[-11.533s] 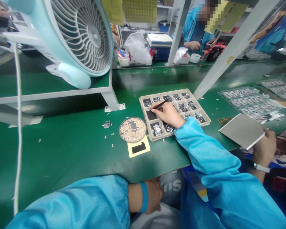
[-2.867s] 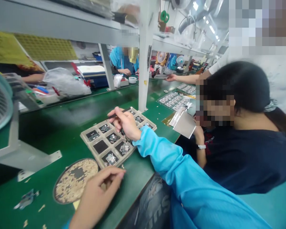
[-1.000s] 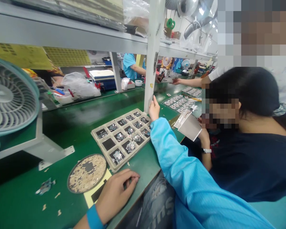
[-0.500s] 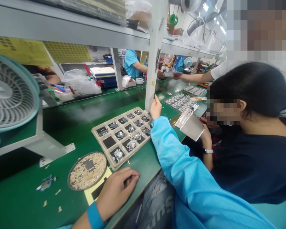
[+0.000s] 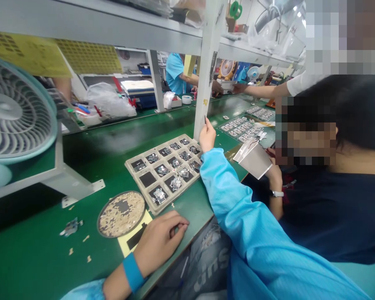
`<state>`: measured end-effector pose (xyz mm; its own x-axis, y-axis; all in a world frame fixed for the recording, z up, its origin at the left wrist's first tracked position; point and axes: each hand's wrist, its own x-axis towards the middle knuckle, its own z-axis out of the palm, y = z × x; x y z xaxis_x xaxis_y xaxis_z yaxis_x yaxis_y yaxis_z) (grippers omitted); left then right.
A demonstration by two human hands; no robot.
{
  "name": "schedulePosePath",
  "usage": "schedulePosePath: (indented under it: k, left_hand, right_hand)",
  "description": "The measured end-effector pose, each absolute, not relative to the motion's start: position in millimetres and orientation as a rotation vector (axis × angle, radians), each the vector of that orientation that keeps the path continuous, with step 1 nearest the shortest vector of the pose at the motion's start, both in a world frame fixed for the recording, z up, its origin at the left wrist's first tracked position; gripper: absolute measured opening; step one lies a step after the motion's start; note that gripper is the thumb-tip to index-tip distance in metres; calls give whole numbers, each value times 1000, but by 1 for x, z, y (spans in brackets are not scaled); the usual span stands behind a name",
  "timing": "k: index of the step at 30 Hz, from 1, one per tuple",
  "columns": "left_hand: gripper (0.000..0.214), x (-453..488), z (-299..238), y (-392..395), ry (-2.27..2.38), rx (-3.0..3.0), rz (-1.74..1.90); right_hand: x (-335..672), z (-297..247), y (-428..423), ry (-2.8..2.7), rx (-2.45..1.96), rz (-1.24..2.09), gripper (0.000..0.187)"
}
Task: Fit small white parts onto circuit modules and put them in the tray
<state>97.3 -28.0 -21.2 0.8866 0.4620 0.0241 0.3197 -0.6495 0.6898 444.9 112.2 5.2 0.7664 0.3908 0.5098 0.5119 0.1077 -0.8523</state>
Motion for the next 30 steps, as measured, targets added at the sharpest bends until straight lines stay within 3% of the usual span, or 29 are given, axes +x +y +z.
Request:
schedulePosePath:
  k: [30]
  left_hand:
    - [23,99,-19,-27,567,2339,233]
  right_hand:
    - [444,1,112,-790,-1515,-105,51]
